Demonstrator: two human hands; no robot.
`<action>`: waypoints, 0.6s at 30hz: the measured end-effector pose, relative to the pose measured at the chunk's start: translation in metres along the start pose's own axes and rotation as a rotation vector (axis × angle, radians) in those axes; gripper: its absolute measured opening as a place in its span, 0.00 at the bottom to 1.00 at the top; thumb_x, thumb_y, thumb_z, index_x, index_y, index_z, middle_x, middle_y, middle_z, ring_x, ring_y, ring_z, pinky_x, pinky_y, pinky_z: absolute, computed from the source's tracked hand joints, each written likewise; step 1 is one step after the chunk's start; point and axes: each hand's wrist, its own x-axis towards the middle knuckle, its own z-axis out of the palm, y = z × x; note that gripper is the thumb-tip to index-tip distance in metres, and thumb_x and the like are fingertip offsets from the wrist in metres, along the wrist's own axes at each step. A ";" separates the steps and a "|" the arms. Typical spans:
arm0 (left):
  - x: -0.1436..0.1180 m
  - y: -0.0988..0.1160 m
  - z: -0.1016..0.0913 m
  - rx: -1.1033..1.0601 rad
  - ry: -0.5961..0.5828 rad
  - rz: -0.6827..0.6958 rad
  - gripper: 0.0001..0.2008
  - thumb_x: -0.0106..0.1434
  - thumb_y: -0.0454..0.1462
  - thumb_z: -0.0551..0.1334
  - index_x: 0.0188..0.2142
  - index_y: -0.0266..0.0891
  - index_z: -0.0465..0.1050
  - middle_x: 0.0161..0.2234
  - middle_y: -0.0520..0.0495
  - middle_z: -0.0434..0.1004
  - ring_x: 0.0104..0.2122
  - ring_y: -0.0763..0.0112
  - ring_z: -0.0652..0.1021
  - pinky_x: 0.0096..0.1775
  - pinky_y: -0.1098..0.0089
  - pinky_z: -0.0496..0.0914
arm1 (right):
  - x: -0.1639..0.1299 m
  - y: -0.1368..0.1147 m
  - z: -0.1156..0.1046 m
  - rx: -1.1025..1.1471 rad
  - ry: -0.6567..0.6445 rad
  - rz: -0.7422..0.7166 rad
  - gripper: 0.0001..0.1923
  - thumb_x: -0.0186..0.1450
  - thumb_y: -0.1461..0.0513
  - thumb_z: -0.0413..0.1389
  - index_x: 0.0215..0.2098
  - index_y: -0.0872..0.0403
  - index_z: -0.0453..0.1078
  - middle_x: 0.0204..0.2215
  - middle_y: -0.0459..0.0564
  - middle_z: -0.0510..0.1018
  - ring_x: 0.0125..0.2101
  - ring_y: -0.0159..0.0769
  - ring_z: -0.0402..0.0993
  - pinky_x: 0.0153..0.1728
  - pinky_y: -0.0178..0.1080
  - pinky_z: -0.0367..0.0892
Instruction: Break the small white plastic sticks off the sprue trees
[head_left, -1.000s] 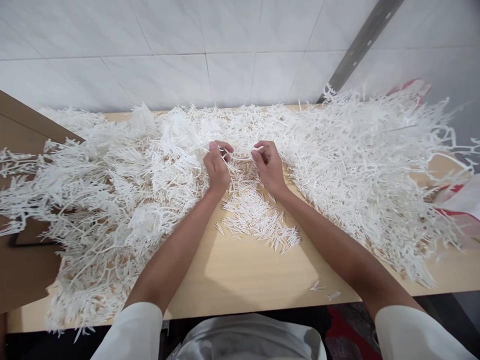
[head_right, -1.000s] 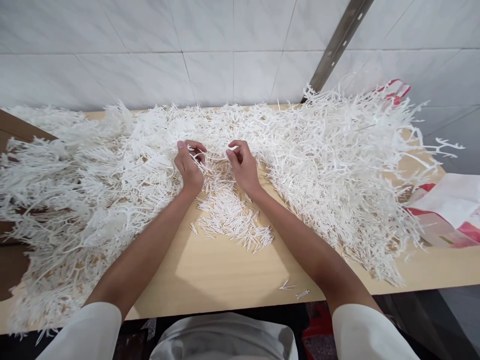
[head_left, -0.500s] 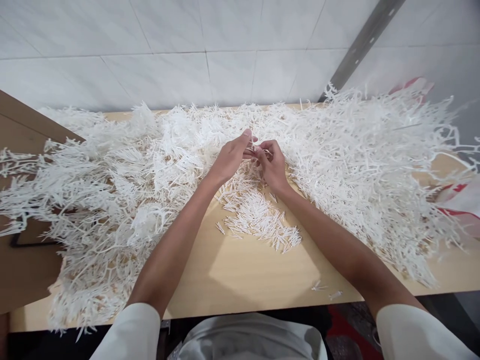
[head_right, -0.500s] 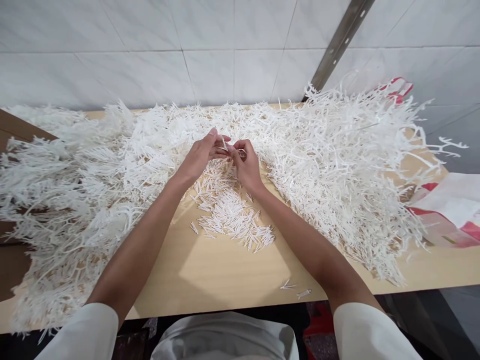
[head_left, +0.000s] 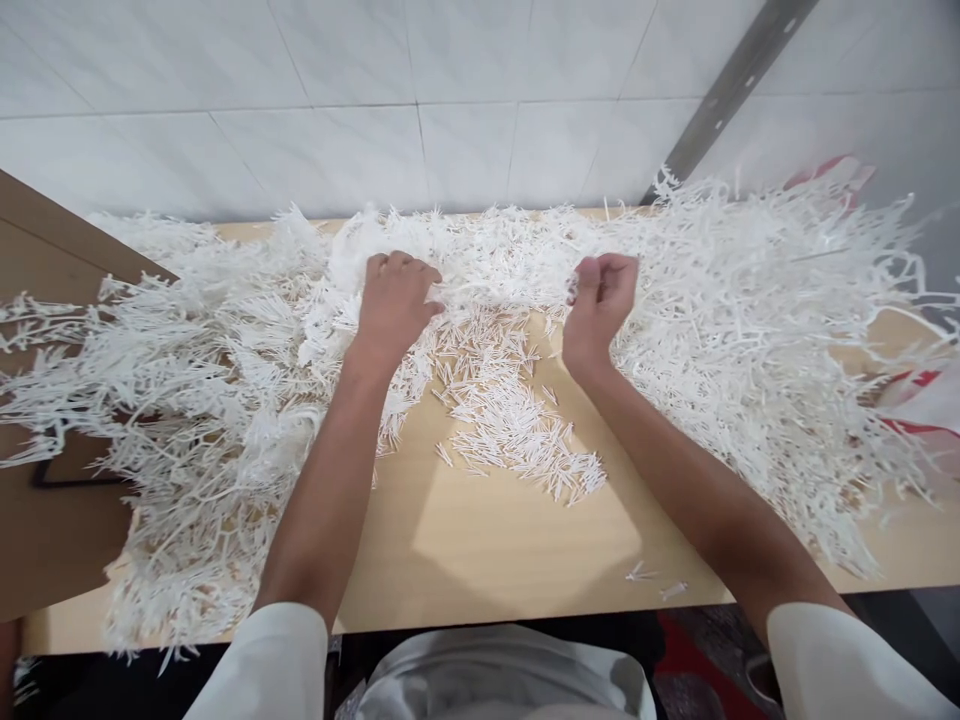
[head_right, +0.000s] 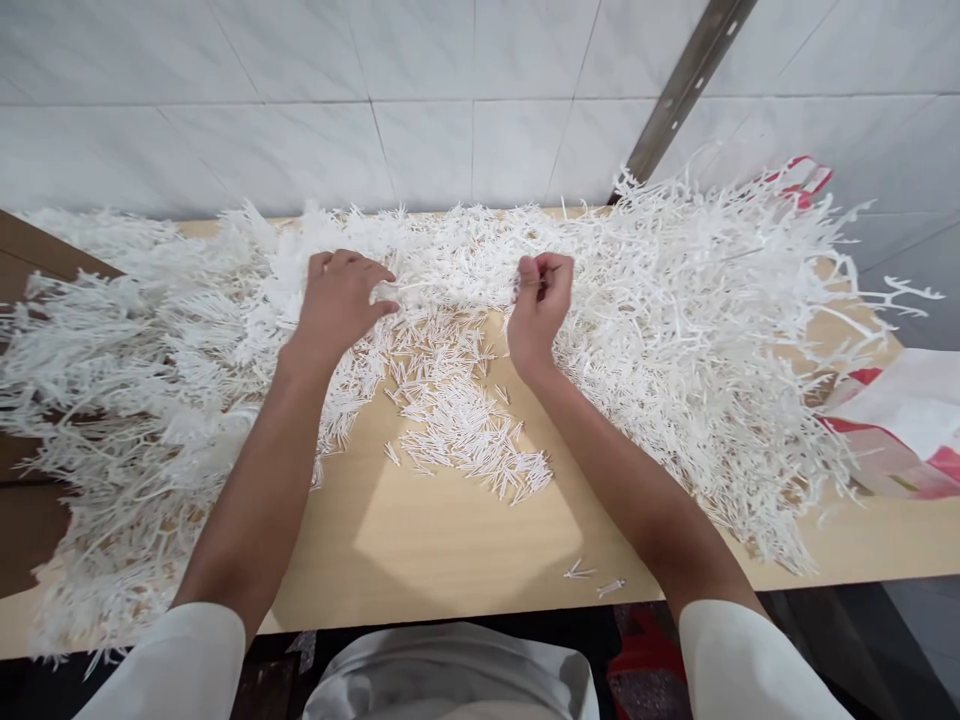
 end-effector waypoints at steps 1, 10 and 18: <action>0.001 -0.003 -0.003 -0.006 0.036 0.000 0.16 0.54 0.51 0.67 0.37 0.45 0.75 0.44 0.44 0.78 0.54 0.47 0.67 0.61 0.44 0.50 | 0.008 -0.001 -0.002 0.013 0.028 -0.031 0.20 0.70 0.44 0.39 0.42 0.48 0.59 0.29 0.44 0.62 0.27 0.28 0.64 0.27 0.35 0.61; -0.005 -0.028 -0.037 0.010 0.133 -0.248 0.27 0.51 0.62 0.63 0.43 0.49 0.72 0.59 0.47 0.65 0.64 0.40 0.52 0.60 0.41 0.47 | 0.072 -0.007 -0.032 0.127 0.432 -0.181 0.15 0.67 0.48 0.49 0.32 0.48 0.53 0.26 0.43 0.60 0.23 0.26 0.61 0.20 0.34 0.55; -0.011 -0.015 -0.059 0.016 0.226 -0.302 0.24 0.54 0.48 0.66 0.51 0.56 0.69 0.66 0.56 0.56 0.66 0.37 0.43 0.61 0.33 0.35 | 0.107 0.024 -0.074 -0.065 0.305 0.075 0.08 0.68 0.56 0.51 0.35 0.47 0.55 0.31 0.47 0.66 0.25 0.27 0.64 0.22 0.35 0.58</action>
